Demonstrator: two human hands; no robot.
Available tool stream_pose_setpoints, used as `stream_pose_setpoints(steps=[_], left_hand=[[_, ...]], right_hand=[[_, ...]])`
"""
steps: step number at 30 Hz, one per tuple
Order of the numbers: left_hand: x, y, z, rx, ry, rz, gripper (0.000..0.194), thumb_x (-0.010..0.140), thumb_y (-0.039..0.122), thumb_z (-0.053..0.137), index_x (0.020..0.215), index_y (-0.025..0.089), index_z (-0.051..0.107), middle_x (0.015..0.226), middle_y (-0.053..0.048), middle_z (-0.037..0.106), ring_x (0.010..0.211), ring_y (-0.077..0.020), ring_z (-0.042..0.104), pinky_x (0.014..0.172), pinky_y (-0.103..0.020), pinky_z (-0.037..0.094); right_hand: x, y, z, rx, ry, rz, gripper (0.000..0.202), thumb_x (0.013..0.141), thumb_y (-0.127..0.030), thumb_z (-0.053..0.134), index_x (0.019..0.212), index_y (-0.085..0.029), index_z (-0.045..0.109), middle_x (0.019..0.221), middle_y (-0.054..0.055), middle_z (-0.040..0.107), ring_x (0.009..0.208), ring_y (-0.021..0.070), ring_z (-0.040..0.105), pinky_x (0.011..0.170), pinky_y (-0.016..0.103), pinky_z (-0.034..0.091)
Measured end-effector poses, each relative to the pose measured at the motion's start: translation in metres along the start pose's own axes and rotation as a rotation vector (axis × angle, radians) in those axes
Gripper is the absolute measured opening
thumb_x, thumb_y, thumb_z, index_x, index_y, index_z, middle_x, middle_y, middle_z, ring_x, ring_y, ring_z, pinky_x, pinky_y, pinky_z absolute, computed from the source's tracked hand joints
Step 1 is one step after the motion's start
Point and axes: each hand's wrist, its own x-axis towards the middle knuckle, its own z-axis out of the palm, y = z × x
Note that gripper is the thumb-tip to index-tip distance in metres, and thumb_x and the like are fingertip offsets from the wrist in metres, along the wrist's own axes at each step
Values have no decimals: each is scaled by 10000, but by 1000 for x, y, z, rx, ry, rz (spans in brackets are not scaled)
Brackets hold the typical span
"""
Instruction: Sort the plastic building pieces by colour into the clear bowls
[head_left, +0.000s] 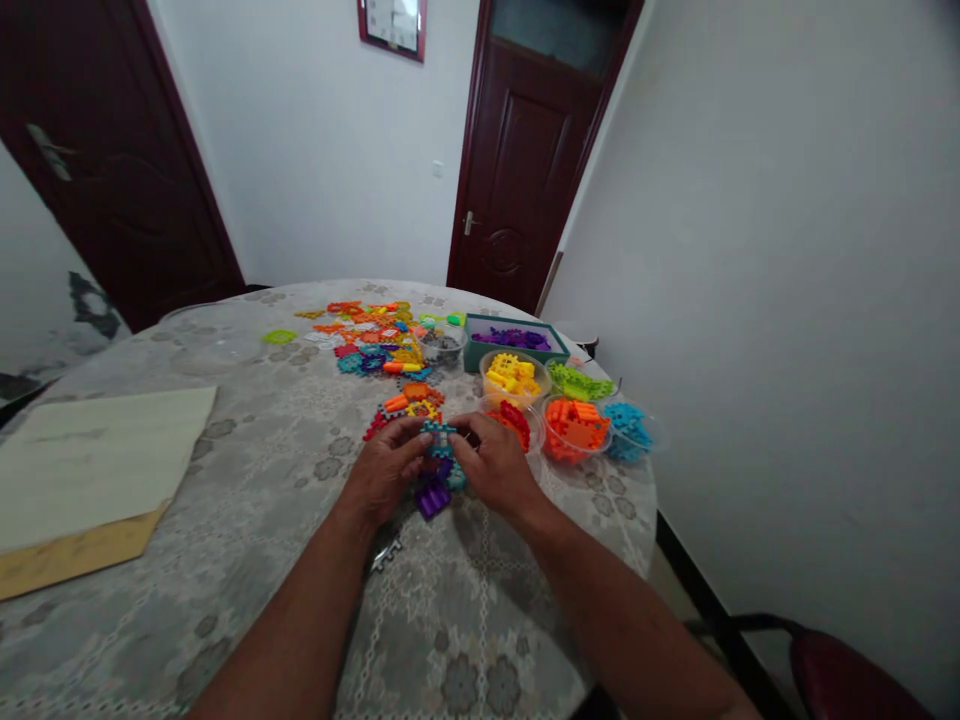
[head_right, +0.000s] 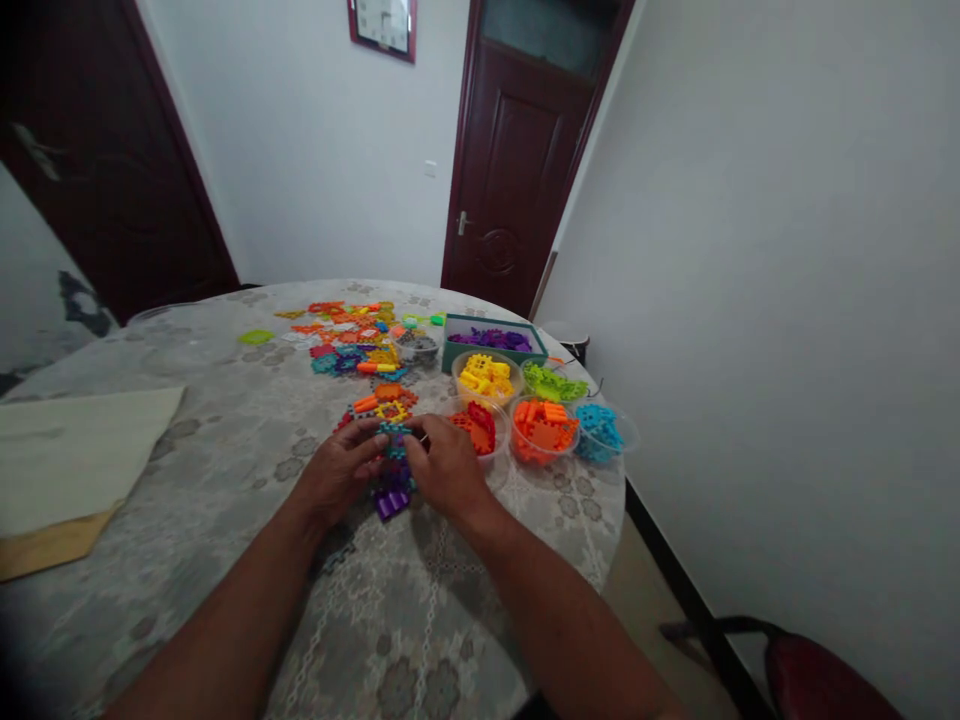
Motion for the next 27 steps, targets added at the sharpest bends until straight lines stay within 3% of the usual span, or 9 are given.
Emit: stream_pose_setpoints(steps=[4, 8, 13, 17, 22, 27], left_hand=[[4, 1, -2, 1, 81, -8, 447, 630, 286, 978, 1008, 157, 778, 1018, -81, 761, 799, -194, 734, 658, -302, 641], [10, 1, -9, -37, 158, 24, 399, 651, 245, 934, 1005, 164, 768, 935, -55, 758, 741, -171, 723, 621, -269, 624], [13, 3, -9, -75, 227, 54, 338, 627, 202, 905, 928, 171, 757, 806, -11, 713, 679, -138, 665, 595, -256, 620], [12, 3, -6, -35, 270, 57, 333, 604, 199, 890, 909, 165, 760, 839, -18, 715, 678, -138, 654, 570, -256, 618], [15, 0, -9, 4, 268, 64, 371, 585, 229, 903, 923, 169, 765, 837, -19, 713, 697, -145, 649, 579, -258, 622], [16, -1, -13, 4, 286, 74, 409, 565, 245, 916, 933, 165, 757, 827, -11, 709, 694, -141, 644, 596, -259, 616]], right_hand=[[-9, 3, -24, 2, 79, 20, 155, 963, -213, 636, 1060, -224, 757, 944, 21, 776, 829, 185, 710, 791, 314, 571], [-22, 20, -69, -94, 307, 15, 174, 977, -273, 618, 1078, -230, 754, 1025, 53, 769, 889, 200, 710, 807, 326, 574], [-40, 81, -157, -423, 683, 72, 217, 958, -354, 630, 1058, -201, 748, 1029, 92, 752, 899, 231, 694, 837, 372, 564], [-50, 139, -213, -651, 790, 195, 241, 919, -361, 615, 995, -171, 742, 959, 117, 753, 858, 251, 679, 860, 398, 534], [-55, 182, -231, -807, 753, 370, 240, 901, -322, 574, 1007, -163, 719, 949, 139, 758, 862, 262, 661, 856, 389, 496], [-54, 191, -226, -845, 718, 421, 225, 897, -303, 585, 1014, -166, 719, 967, 147, 747, 872, 266, 641, 819, 376, 470]])
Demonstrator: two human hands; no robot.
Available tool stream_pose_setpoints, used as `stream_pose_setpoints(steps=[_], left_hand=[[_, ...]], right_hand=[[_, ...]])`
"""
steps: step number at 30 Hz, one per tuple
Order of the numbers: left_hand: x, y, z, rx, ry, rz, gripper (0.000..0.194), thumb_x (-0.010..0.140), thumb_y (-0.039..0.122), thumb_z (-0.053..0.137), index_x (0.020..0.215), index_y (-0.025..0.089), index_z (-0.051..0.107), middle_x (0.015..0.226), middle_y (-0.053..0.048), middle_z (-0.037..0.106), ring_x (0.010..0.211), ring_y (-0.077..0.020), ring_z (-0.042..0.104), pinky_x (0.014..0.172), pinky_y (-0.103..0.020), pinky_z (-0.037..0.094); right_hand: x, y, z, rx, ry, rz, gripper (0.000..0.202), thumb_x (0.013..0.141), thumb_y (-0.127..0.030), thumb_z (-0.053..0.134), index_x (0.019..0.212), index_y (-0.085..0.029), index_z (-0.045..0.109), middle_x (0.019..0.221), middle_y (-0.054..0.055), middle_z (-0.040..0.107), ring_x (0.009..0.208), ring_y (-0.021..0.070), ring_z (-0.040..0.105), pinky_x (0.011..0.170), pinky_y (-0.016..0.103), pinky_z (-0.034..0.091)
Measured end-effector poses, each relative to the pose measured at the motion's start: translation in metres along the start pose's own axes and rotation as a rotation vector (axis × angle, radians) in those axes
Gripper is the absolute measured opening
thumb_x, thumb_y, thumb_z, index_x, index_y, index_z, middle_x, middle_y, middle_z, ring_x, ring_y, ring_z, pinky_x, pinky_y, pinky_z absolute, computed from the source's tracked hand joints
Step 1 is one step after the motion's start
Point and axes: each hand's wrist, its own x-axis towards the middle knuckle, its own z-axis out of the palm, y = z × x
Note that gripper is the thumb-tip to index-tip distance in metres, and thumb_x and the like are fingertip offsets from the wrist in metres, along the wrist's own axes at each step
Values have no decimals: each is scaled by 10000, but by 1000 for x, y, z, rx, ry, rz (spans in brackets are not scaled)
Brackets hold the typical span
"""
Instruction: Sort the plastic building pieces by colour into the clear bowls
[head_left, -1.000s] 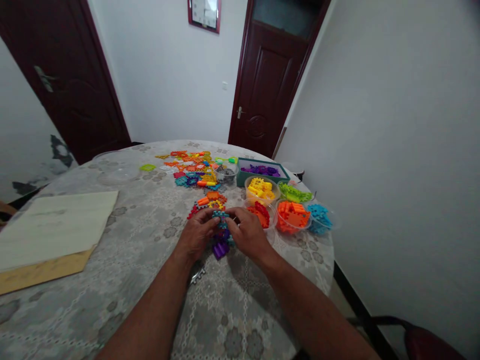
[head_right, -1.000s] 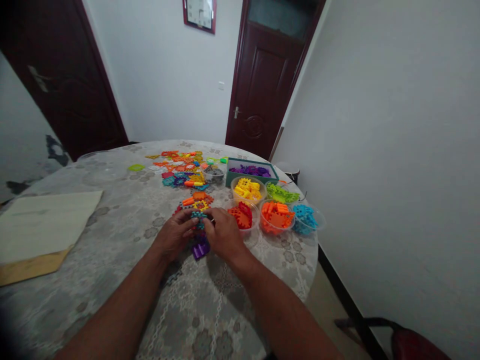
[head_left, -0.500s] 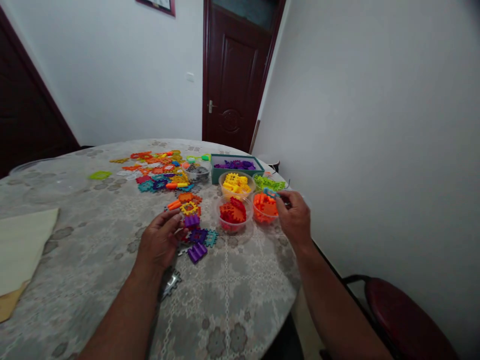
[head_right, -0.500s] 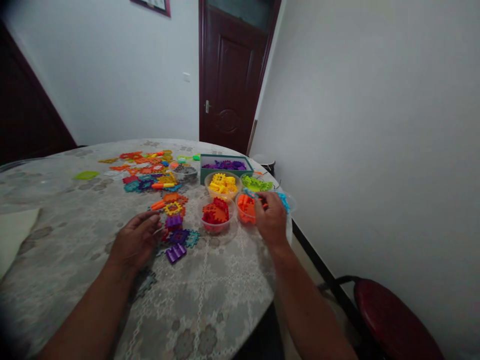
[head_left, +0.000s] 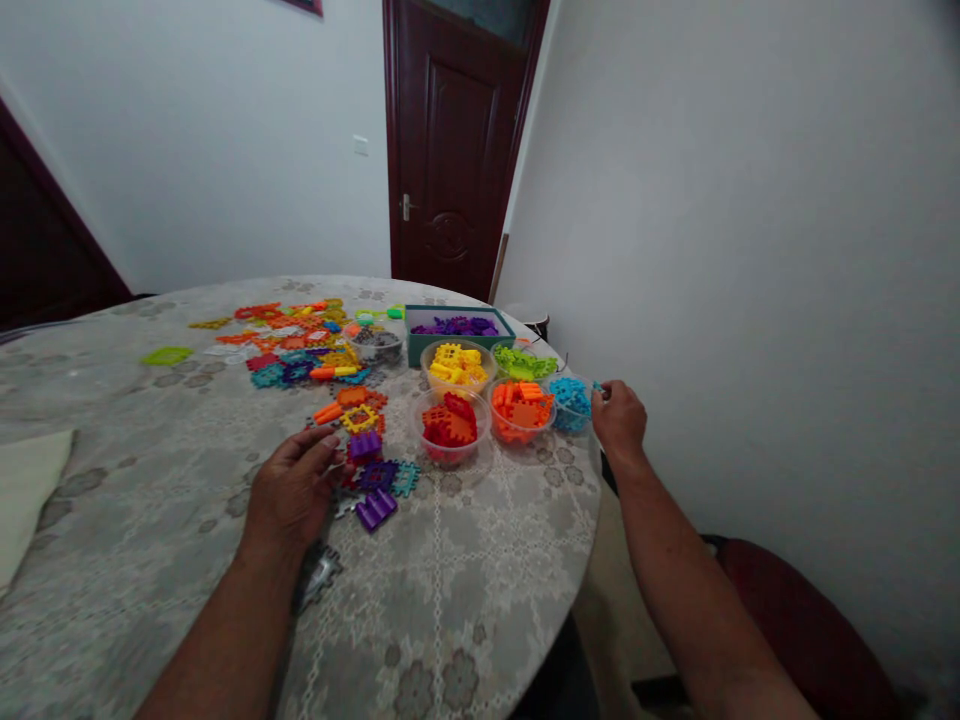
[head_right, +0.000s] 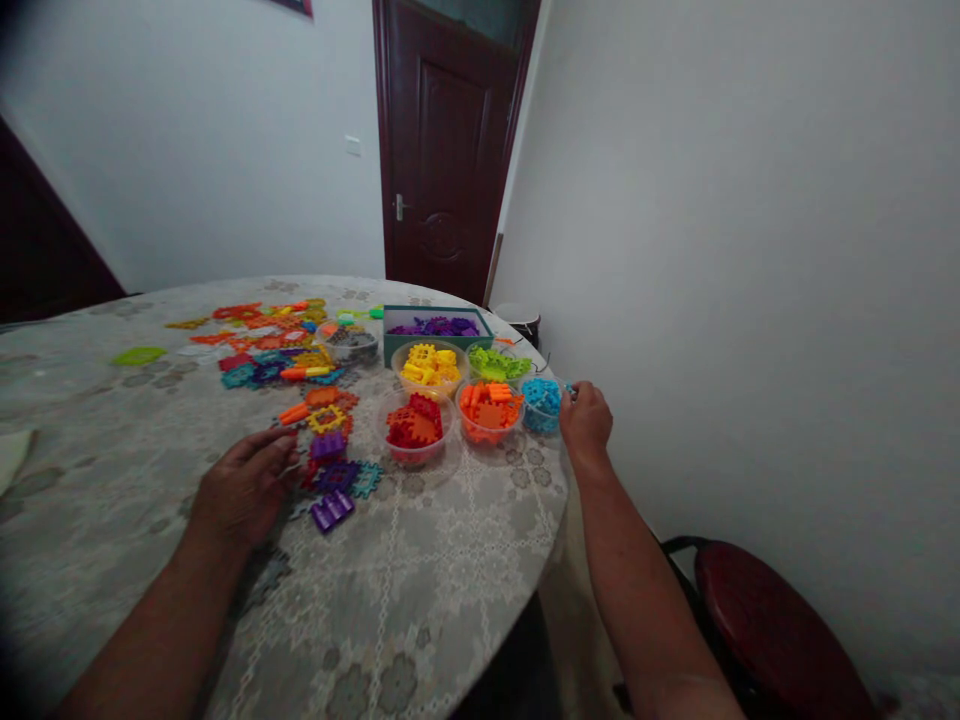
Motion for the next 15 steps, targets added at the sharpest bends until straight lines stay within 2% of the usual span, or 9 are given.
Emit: stream_pose_setpoints(steps=[4, 7, 9, 11, 13, 15], left_hand=[[-6, 4, 1, -24, -8, 47, 403, 577, 271, 913, 927, 158, 748, 810, -4, 694, 664, -129, 623, 581, -259, 593], [-8, 8, 1, -54, 10, 80, 373, 586, 272, 901, 900, 163, 734, 763, 10, 673, 648, -127, 621, 594, -268, 588], [-9, 11, 0, -70, 32, 112, 355, 598, 283, 883, 895, 163, 729, 735, 11, 671, 626, -129, 620, 603, -279, 589], [-10, 15, -1, -81, 53, 156, 345, 613, 292, 868, 900, 167, 725, 731, 9, 676, 625, -129, 629, 621, -279, 586], [-12, 19, -2, -77, 90, 200, 332, 628, 299, 855, 903, 170, 719, 744, 6, 682, 640, -129, 644, 641, -271, 579], [-14, 23, -2, -32, 124, 225, 319, 651, 310, 843, 908, 171, 715, 767, -3, 691, 665, -137, 662, 673, -282, 585]], right_hand=[[-18, -18, -8, 66, 45, -101, 248, 957, -356, 576, 1032, -172, 725, 1003, 152, 741, 919, 280, 648, 852, 400, 488], [-53, -55, -23, 265, -1, -253, 251, 1007, -385, 568, 1028, -192, 728, 997, 127, 740, 912, 265, 664, 883, 407, 516], [-86, -89, -37, 422, -158, -361, 224, 1015, -391, 600, 1017, -210, 732, 950, 95, 742, 837, 243, 673, 817, 388, 545], [-123, -123, -50, 583, -426, -525, 190, 1030, -338, 595, 1089, -228, 739, 1000, 80, 764, 863, 234, 709, 813, 386, 587], [-157, -152, -55, 678, -634, -676, 319, 1017, -288, 609, 1322, -236, 685, 1254, 116, 753, 1116, 268, 726, 962, 447, 611], [-183, -173, -50, 679, -722, -765, 518, 974, -255, 662, 1485, -210, 587, 1460, 172, 664, 1351, 318, 639, 1108, 527, 564]])
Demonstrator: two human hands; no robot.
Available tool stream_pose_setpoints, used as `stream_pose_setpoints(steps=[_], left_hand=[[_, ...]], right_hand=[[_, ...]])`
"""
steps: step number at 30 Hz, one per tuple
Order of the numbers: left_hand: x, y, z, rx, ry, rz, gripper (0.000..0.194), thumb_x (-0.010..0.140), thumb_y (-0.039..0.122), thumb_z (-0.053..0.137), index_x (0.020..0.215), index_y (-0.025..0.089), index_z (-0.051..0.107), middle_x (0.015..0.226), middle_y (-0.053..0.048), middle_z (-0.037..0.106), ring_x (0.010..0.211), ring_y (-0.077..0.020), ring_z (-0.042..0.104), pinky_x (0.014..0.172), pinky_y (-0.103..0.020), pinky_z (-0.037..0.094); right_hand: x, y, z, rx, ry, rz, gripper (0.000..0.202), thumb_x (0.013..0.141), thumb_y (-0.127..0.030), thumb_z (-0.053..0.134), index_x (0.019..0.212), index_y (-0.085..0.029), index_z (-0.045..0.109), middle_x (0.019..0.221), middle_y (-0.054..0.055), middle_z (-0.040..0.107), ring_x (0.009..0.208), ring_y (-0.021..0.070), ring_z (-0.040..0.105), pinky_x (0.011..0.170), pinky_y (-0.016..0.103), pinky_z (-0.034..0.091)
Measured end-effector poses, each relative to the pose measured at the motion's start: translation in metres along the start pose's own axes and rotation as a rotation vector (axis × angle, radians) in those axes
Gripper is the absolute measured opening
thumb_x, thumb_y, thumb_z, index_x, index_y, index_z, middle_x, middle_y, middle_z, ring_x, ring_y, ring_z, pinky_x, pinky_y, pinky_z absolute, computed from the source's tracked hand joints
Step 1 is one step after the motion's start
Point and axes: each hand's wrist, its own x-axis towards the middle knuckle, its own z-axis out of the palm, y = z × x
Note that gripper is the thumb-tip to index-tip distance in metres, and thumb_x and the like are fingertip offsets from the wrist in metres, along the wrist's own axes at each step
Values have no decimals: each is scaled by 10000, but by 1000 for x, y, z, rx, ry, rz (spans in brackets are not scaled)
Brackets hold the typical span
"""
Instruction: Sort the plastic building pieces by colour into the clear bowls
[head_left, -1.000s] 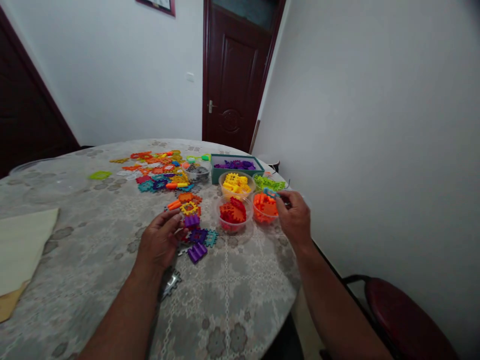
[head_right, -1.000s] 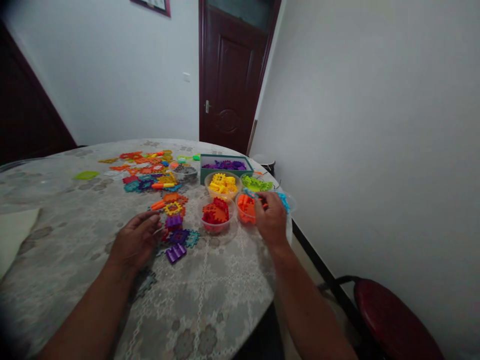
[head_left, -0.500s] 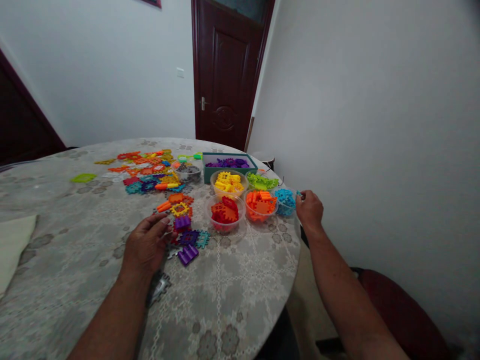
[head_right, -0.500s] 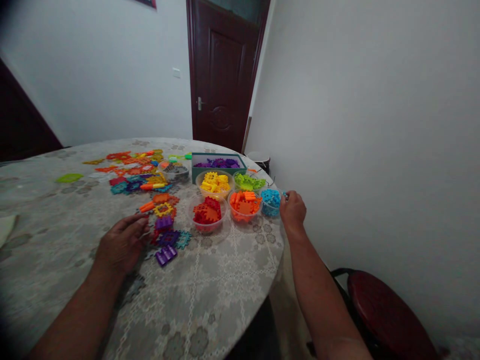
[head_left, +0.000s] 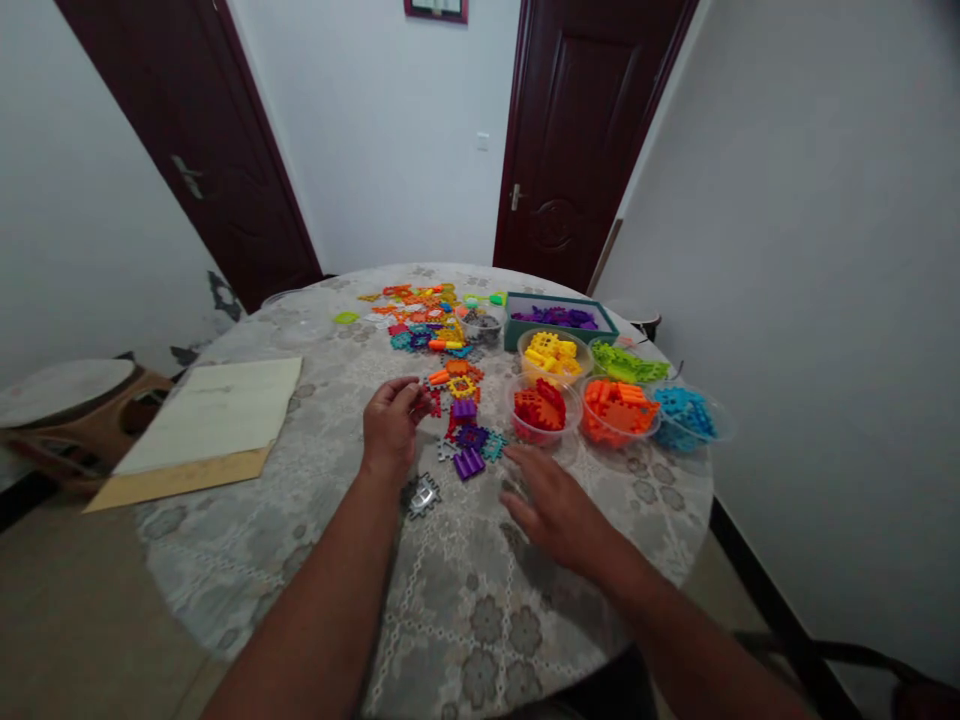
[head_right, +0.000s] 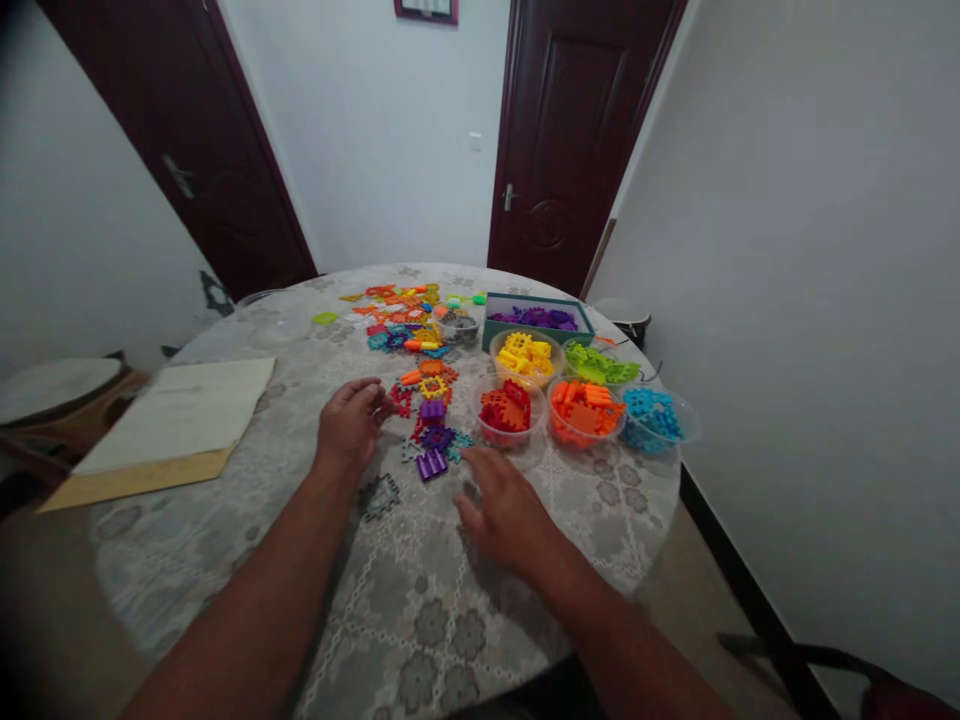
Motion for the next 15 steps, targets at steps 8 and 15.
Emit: stream_pose_setpoints(steps=[8, 15], left_hand=[[-30, 18, -50, 865, -454, 223, 573, 830, 474, 810, 1336, 229, 697, 1389, -148, 709, 1300, -333, 668, 1138, -520, 509], [-59, -20, -110, 1502, -721, 427, 1230, 664, 699, 911, 1672, 248, 369, 1728, -268, 321, 1603, -509, 290, 1258, -681, 314]], right_hand=[[38, 1, 69, -140, -100, 167, 767, 933, -327, 723, 1609, -88, 451, 1663, 301, 428, 1573, 457, 385, 1244, 654, 386], [48, -2, 91, -37, -127, 135, 641, 1001, -277, 563, 1603, -72, 487, 1685, 250, 419, 1597, 398, 348, 1312, 590, 294]])
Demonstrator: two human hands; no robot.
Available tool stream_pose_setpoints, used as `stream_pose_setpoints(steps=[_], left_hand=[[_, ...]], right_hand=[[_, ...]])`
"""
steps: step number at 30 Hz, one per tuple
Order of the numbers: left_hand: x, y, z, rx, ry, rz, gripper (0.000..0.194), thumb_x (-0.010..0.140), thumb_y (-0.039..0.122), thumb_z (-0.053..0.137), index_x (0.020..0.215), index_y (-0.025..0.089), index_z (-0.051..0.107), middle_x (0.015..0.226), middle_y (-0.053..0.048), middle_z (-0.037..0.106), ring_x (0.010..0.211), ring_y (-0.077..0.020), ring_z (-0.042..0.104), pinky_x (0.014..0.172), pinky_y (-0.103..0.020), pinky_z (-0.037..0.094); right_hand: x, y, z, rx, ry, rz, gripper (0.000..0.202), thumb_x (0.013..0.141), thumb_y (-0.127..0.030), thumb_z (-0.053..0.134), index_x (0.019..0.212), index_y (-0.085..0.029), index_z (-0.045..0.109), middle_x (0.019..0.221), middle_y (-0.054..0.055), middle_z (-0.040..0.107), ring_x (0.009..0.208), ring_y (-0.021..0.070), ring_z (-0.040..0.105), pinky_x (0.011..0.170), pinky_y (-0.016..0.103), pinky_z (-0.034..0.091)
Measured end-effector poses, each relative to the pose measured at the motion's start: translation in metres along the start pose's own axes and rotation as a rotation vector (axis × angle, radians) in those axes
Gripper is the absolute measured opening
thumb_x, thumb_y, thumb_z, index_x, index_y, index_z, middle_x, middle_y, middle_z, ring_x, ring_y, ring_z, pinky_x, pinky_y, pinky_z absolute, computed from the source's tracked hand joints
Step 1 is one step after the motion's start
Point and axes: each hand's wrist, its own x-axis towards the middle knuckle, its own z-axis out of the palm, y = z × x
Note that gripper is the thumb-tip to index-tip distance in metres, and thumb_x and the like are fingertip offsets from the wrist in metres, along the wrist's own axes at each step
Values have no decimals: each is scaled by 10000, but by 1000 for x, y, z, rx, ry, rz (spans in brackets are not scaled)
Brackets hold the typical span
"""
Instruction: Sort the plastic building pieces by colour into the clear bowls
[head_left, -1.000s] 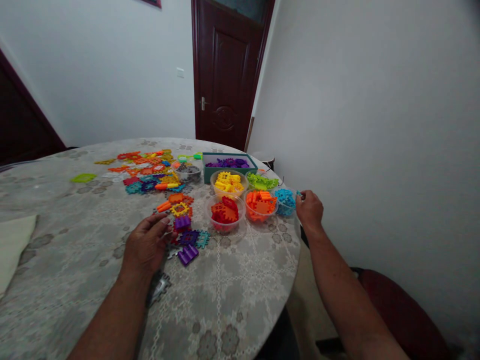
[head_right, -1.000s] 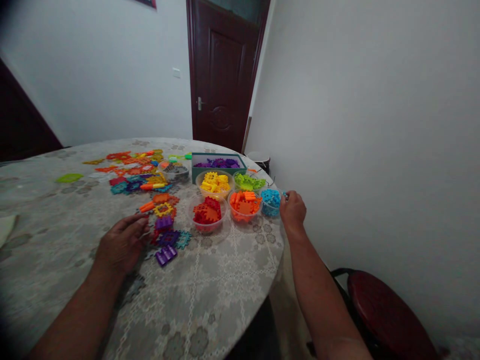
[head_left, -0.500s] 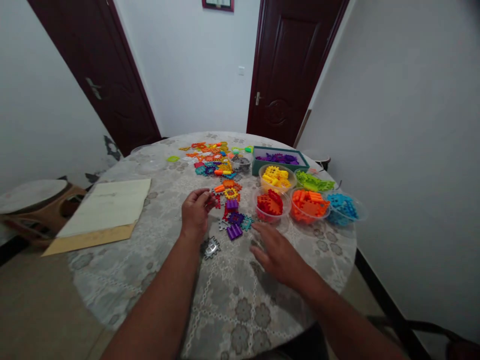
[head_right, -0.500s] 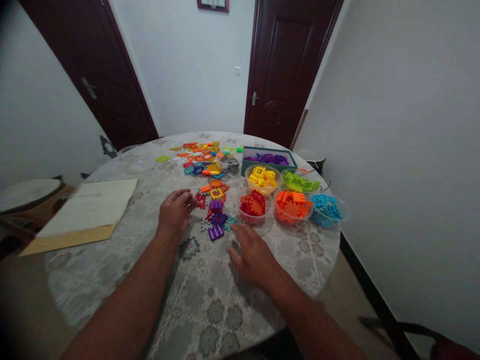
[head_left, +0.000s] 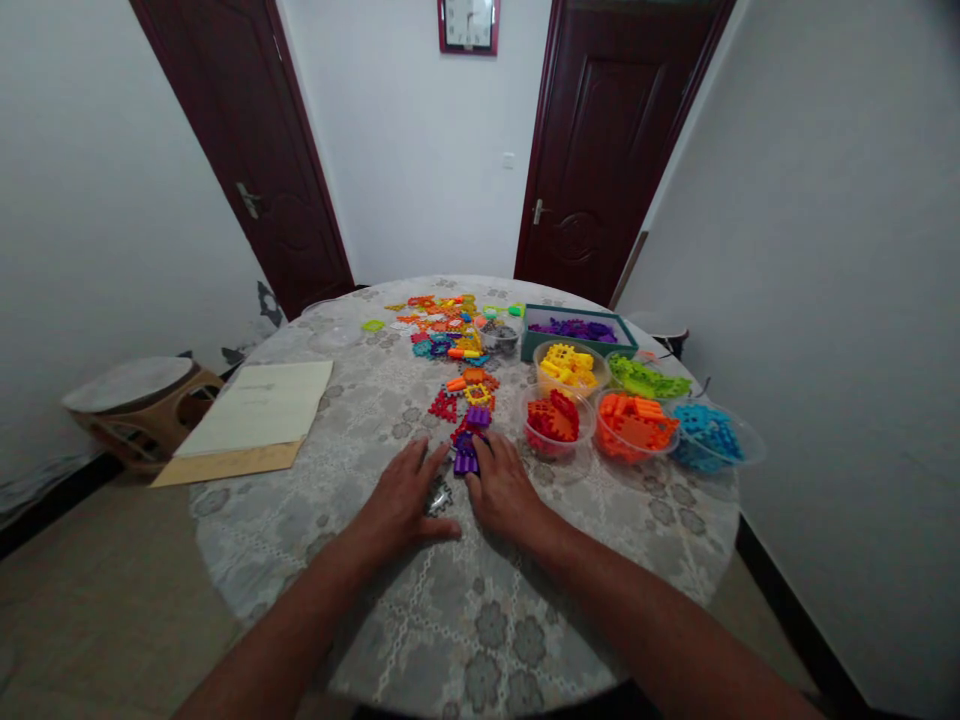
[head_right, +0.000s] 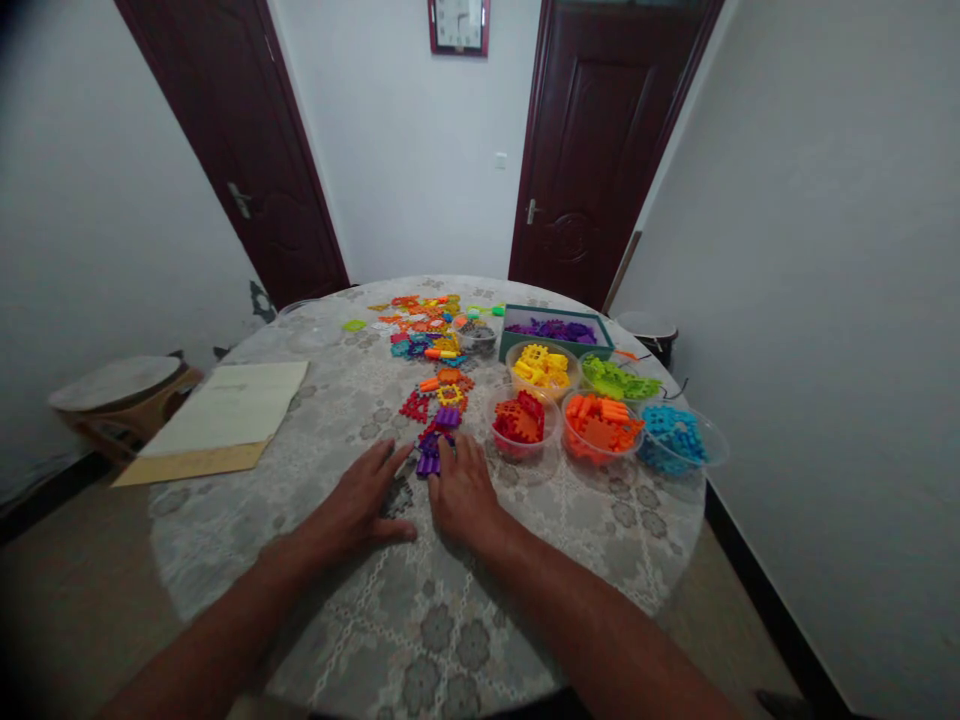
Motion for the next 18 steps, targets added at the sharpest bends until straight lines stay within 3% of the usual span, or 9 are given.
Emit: stream_pose_setpoints(steps=[4, 8, 11, 15, 18], left_hand=[[21, -6, 15, 61, 141, 18, 1223, 721, 684, 874, 1682, 192, 302, 1705, -303, 324, 1580, -525, 317, 1239, -696, 331], [43, -5, 13, 37, 219, 94, 1069, 782, 420, 843, 1670, 170, 301, 1663, -275, 398, 1543, -453, 404, 1244, -644, 361], [54, -1, 6, -3, 245, 112, 902, 776, 271, 777, 1602, 207, 421, 1547, -208, 545, 1452, -396, 510, 1223, -630, 395], [62, 4, -1, -26, 289, 77, 586, 822, 274, 737, 1393, 213, 621, 1374, -168, 642, 1289, -350, 605, 1143, -564, 482], [63, 5, 0, -11, 318, 68, 483, 851, 337, 748, 1312, 213, 671, 1330, -165, 647, 1243, -345, 610, 1117, -547, 500]], right_hand=[[16, -8, 7, 199, 38, -56, 589, 981, -216, 512, 1565, -139, 537, 1620, 187, 525, 1542, 312, 446, 1304, 535, 342], [34, -22, 15, 472, 101, -44, 551, 944, -186, 487, 1481, -156, 605, 1527, 157, 618, 1447, 258, 553, 1279, 470, 392], [46, -31, 17, 625, 151, 43, 511, 914, -176, 492, 1395, -196, 666, 1450, 123, 678, 1370, 248, 614, 1238, 448, 435], [68, -33, 4, 547, 240, 78, 417, 916, -167, 481, 1247, -208, 732, 1265, 102, 753, 1220, 247, 681, 1151, 418, 498], [96, -28, -11, 324, 294, 5, 409, 948, -158, 444, 1241, -158, 730, 1313, 140, 722, 1292, 252, 631, 1196, 406, 444]])
